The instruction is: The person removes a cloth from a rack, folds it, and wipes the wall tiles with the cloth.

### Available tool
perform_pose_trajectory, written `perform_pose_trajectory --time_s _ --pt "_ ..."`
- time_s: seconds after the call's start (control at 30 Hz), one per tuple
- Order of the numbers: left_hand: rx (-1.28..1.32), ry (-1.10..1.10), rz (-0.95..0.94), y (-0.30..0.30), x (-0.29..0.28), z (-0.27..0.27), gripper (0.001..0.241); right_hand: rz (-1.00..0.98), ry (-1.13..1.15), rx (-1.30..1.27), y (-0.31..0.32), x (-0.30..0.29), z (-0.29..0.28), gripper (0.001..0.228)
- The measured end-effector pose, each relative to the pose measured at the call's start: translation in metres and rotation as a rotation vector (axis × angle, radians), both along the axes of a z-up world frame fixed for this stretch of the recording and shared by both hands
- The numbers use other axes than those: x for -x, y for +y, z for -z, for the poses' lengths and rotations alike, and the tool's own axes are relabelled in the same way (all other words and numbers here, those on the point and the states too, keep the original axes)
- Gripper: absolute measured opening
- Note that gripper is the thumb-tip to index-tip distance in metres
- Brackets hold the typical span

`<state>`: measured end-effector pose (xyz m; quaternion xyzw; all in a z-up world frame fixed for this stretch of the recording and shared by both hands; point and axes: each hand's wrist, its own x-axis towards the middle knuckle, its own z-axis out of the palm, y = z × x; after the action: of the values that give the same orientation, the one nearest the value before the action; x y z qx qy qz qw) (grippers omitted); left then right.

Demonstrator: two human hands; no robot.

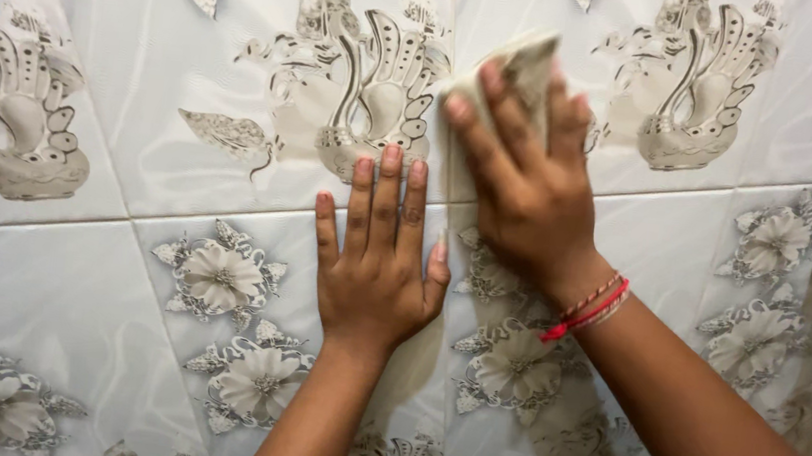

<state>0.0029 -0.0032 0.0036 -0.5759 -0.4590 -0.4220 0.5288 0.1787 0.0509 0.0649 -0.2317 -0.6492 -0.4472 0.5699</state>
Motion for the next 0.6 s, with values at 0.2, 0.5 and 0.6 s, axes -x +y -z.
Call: perform_pose_trajectory --time_s 0.2,0.5,0.6 --pt "0.027 -0.002 0.010 0.001 0.002 0.000 0.070 0.136 -0.326 -0.096 0.018 -0.060 0.032 0.048" --pt "-0.056 0.041 -0.038 -0.002 -0.002 -0.002 0.063 0.259 -0.048 -0.004 0.026 -0.115 0.015 0.050" --pt "-0.056 0.038 -0.027 -0.003 -0.002 -0.003 0.063 0.033 0.198 0.097 0.019 -0.076 0.008 0.046"
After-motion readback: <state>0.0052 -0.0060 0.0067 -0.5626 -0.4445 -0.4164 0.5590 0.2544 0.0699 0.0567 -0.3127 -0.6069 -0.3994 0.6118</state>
